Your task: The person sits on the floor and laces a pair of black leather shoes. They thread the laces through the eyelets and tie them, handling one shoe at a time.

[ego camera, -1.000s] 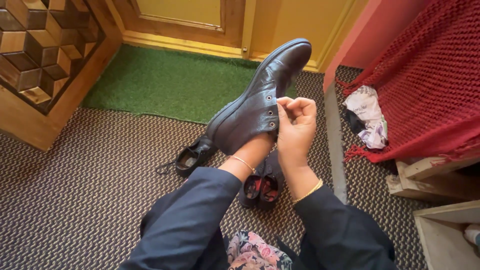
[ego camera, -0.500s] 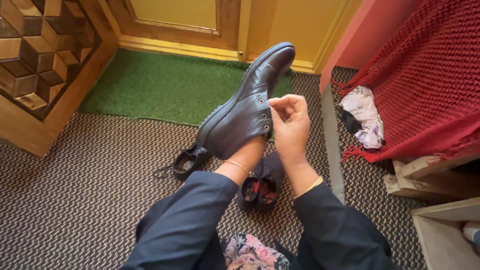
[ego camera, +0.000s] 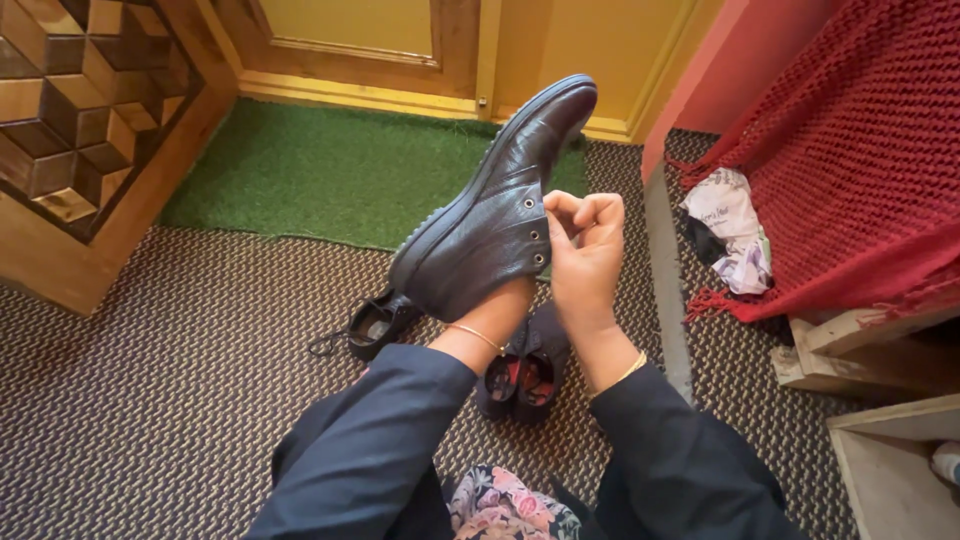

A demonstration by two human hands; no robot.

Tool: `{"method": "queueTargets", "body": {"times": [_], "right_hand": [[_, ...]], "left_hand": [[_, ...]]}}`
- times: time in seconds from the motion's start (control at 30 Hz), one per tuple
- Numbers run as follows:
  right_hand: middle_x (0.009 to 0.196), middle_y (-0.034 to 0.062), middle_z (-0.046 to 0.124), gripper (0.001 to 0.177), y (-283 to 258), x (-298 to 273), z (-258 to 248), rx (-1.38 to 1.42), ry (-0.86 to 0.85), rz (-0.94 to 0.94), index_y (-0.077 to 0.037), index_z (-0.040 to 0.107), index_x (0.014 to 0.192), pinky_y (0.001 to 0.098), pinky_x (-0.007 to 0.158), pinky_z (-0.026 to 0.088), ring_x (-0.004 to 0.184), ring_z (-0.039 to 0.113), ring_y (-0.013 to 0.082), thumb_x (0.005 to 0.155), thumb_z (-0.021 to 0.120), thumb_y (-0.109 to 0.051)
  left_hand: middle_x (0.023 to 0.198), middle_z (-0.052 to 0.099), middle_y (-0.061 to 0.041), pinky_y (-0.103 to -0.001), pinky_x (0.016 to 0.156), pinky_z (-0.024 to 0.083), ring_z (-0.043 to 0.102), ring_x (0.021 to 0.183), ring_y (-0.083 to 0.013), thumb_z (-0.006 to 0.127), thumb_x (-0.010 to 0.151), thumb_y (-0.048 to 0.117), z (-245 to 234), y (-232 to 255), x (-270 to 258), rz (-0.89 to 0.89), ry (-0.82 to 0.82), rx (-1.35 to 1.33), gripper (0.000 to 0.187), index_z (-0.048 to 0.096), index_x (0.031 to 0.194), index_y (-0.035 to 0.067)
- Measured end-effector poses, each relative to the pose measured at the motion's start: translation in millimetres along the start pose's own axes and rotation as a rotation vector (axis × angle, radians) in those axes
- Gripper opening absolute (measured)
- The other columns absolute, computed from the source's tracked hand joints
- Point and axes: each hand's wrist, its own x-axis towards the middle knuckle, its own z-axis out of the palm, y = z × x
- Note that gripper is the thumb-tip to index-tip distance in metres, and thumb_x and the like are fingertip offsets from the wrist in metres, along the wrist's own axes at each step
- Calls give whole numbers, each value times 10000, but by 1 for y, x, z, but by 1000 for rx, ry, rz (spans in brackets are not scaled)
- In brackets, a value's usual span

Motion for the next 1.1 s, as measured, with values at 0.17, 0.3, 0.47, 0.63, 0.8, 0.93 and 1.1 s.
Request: {"method": "queueTargets", "body": {"times": [0.17,0.3,0.47,0.63,0.8,0.93,1.1], "right_hand": [[1086,116,685,307,-1,-2,1,132,35,82,-109,397,982,268,903,553,988,653,143,1008,625,95],[1080,98,685,265,-3,0,4,40,21,56,-94,454,1029,258,898,549,984,655,131,993,640,91],[1099,54,682,155,-15,6,1,-116,-50,47,-56,555,1137,245,945,537,1019,655,104,1037,610,49],[1081,16,666,192,-33,4,6,-328,-141,61,-32,689,1204,207,883,510,981,627,62,1013,690,-11],[1052,-9,594,102,-47,10,20,-531,-94,-194,-21,730,1057,210,810,520,922,614,63,959,762,-24],[1025,8,495,86,-61,16,19,-774,57,-271,-25,725,1036,230,634,404,741,464,81,961,767,-36],[949,69,704,120,-103,50,-54,11,167,-202,-114,573,1099,242,567,461,679,605,126,1142,592,-225]], "left_hand": [[936,703,-69,-365,747,508,654,879,-178,547,1036,272,-3,6,-3,3,-49,124,241,687,983,82],[1004,721,-91,-358,797,530,655,936,-176,535,1034,278,-7,14,-5,-9,-31,-108,256,695,1044,77],[1067,737,-88,-362,843,534,682,987,-200,496,1045,265,-13,10,0,21,-87,7,279,701,1122,93],[1145,714,-141,-431,910,508,664,1084,-296,509,1047,259,-10,-5,2,87,-16,257,265,689,1146,92],[1226,684,-151,-468,1011,480,633,1180,-339,524,1032,224,-8,-20,-7,346,-2,359,273,668,1231,105],[1265,672,-170,-453,1025,464,613,1205,-370,587,957,232,-1,-46,-6,169,-189,445,336,665,1258,104],[1385,583,-289,-432,1164,362,512,1343,-431,694,926,309,-17,-92,14,24,-245,113,582,551,1371,-39]]}}
